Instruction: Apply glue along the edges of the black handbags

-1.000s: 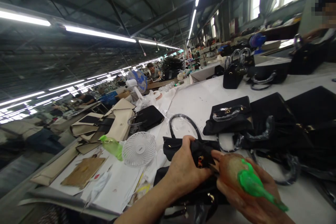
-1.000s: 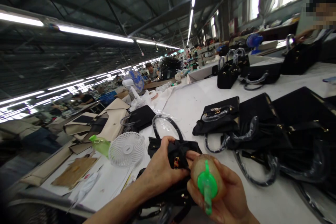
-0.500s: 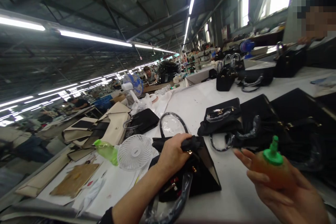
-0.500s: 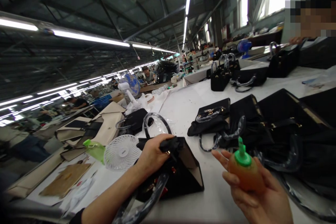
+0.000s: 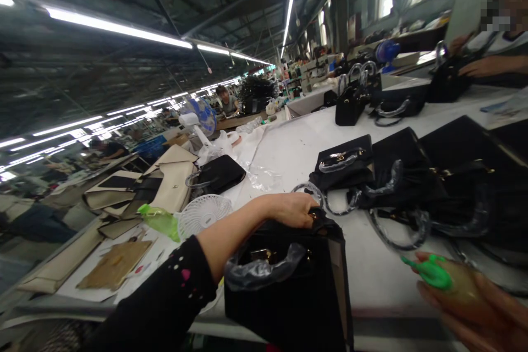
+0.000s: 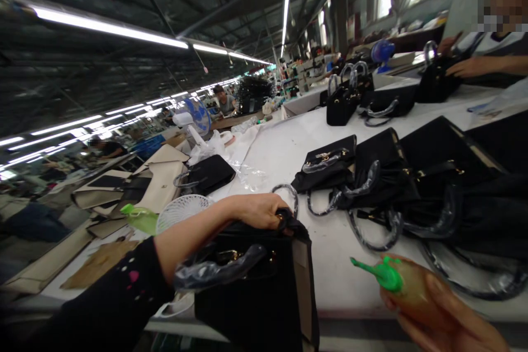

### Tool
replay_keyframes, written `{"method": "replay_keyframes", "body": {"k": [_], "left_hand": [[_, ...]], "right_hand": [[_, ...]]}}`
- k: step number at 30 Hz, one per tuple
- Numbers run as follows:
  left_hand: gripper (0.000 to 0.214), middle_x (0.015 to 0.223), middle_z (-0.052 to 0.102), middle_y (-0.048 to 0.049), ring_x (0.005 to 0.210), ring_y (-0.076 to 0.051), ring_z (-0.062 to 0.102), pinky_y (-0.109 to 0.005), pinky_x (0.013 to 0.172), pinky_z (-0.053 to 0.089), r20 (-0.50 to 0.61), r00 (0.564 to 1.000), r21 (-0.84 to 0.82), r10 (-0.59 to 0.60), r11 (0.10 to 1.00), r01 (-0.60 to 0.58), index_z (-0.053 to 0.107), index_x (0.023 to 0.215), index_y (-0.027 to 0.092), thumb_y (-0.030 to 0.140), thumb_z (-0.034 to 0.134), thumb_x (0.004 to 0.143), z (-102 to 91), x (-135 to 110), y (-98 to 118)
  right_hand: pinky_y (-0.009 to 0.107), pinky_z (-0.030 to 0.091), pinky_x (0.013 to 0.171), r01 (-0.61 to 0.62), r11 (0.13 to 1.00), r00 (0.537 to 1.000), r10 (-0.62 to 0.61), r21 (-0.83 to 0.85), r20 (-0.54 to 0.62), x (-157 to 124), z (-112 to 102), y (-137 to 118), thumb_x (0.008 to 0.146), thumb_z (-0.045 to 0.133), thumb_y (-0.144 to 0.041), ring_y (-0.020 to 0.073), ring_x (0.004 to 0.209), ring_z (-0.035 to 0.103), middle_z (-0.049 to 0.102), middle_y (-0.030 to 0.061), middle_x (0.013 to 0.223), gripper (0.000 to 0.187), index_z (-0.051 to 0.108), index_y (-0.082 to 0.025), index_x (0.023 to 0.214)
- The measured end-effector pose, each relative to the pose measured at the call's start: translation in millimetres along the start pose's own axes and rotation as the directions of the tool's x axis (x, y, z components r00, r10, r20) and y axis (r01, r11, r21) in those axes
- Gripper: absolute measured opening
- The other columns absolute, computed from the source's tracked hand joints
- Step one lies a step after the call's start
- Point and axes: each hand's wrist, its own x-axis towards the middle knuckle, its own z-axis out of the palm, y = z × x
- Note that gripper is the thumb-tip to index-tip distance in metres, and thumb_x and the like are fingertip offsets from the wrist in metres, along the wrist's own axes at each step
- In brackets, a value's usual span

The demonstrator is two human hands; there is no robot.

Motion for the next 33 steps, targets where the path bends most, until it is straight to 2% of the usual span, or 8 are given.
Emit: {"method": "replay_keyframes", "body": {"k": [4, 10, 16, 18, 21, 25, 30, 33], "left_hand": [[0.013, 0.073, 0.066, 0.0020, 0.068, -0.012, 0.058, -0.021, 0.062, 0.044, 0.145, 0.987, 0.028, -0.063, 0.998, 0.059, 0.071, 0.082, 0.015, 0.028, 0.073, 0.079, 19.6, 58, -22], [0.020, 0.072, 0.065, 0.0023, 0.066, -0.012, 0.057, -0.023, 0.065, 0.045, 0.220, 0.970, 0.057, -0.107, 0.994, 0.097, 0.071, 0.081, 0.016, 0.036, 0.074, 0.080, 47.1, 100, -58], [0.023, 0.072, 0.064, 0.0027, 0.067, -0.012, 0.057, -0.022, 0.063, 0.043, 0.220, 0.970, 0.030, -0.107, 0.994, 0.103, 0.072, 0.081, 0.016, 0.038, 0.075, 0.080, 55.1, 108, -75], [0.022, 0.072, 0.065, 0.0026, 0.067, -0.012, 0.058, -0.022, 0.063, 0.043, 0.221, 0.971, 0.005, -0.095, 0.995, 0.097, 0.072, 0.080, 0.016, 0.037, 0.076, 0.080, 55.3, 110, -77], [0.020, 0.073, 0.066, 0.0029, 0.067, -0.012, 0.059, -0.022, 0.065, 0.044, 0.218, 0.973, -0.033, -0.082, 0.995, 0.091, 0.072, 0.078, 0.016, 0.035, 0.078, 0.078, 56.0, 110, -80], [0.018, 0.068, 0.065, 0.0036, 0.064, -0.011, 0.057, -0.023, 0.067, 0.044, 0.207, 0.976, -0.061, -0.074, 0.994, 0.088, 0.072, 0.076, 0.016, 0.032, 0.077, 0.079, 57.9, 110, -81], [0.016, 0.065, 0.062, 0.0049, 0.062, -0.009, 0.055, -0.021, 0.066, 0.044, 0.203, 0.977, -0.093, -0.070, 0.992, 0.090, 0.071, 0.076, 0.015, 0.029, 0.078, 0.078, 59.9, 107, -80], [0.017, 0.064, 0.060, 0.0053, 0.060, -0.009, 0.053, -0.020, 0.064, 0.044, 0.198, 0.978, -0.098, -0.073, 0.991, 0.094, 0.070, 0.075, 0.015, 0.030, 0.079, 0.078, 60.4, 107, -79]], "right_hand": [[0.032, 0.064, 0.060, 0.003, 0.982, 0.997, -0.018, -0.191, -0.075, -5, 1, -5, 0.064, 0.085, -0.051, 0.0336, 0.086, 0.075, 0.075, 0.0114, 0.112, 0.059, 0.070, -0.028, 0.116], [0.023, 0.046, 0.038, 0.255, 0.786, 0.963, -0.258, -0.564, 0.075, -7, 18, -10, 0.067, 0.084, -0.056, 0.0277, 0.072, 0.070, 0.075, 0.0089, 0.096, 0.060, 0.064, -0.026, 0.115], [0.031, 0.059, 0.052, 0.314, 0.508, 0.937, -0.303, -0.802, 0.175, 11, 7, -4, 0.069, 0.079, -0.063, 0.0304, 0.084, 0.071, 0.074, 0.0089, 0.110, 0.063, 0.061, -0.026, 0.117], [0.038, 0.063, 0.070, 0.367, 0.402, 0.903, -0.372, -0.839, 0.217, 13, 8, -1, 0.070, 0.076, -0.065, 0.0318, 0.093, 0.071, 0.073, 0.0075, 0.112, 0.060, 0.063, -0.027, 0.115], [0.047, 0.058, 0.092, 0.461, 0.257, 0.825, -0.477, -0.849, 0.304, 14, 16, 1, 0.073, 0.072, -0.064, 0.0331, 0.100, 0.070, 0.072, 0.0062, 0.113, 0.053, 0.064, -0.028, 0.111], [0.049, 0.058, 0.089, 0.528, 0.153, 0.767, -0.509, -0.836, 0.391, 14, 26, -2, 0.076, 0.069, -0.062, 0.0334, 0.097, 0.070, 0.071, 0.0070, 0.109, 0.048, 0.065, -0.027, 0.108], [0.037, 0.062, 0.073, 0.582, 0.116, 0.750, -0.459, -0.805, 0.476, 10, 31, -10, 0.080, 0.069, -0.059, 0.0285, 0.086, 0.073, 0.072, 0.0053, 0.102, 0.041, 0.066, -0.027, 0.105], [0.038, 0.062, 0.074, 0.634, 0.067, 0.702, -0.467, -0.770, 0.537, 9, 33, -13, 0.083, 0.068, -0.058, 0.0288, 0.089, 0.072, 0.071, 0.0045, 0.104, 0.038, 0.065, -0.029, 0.109]]}}
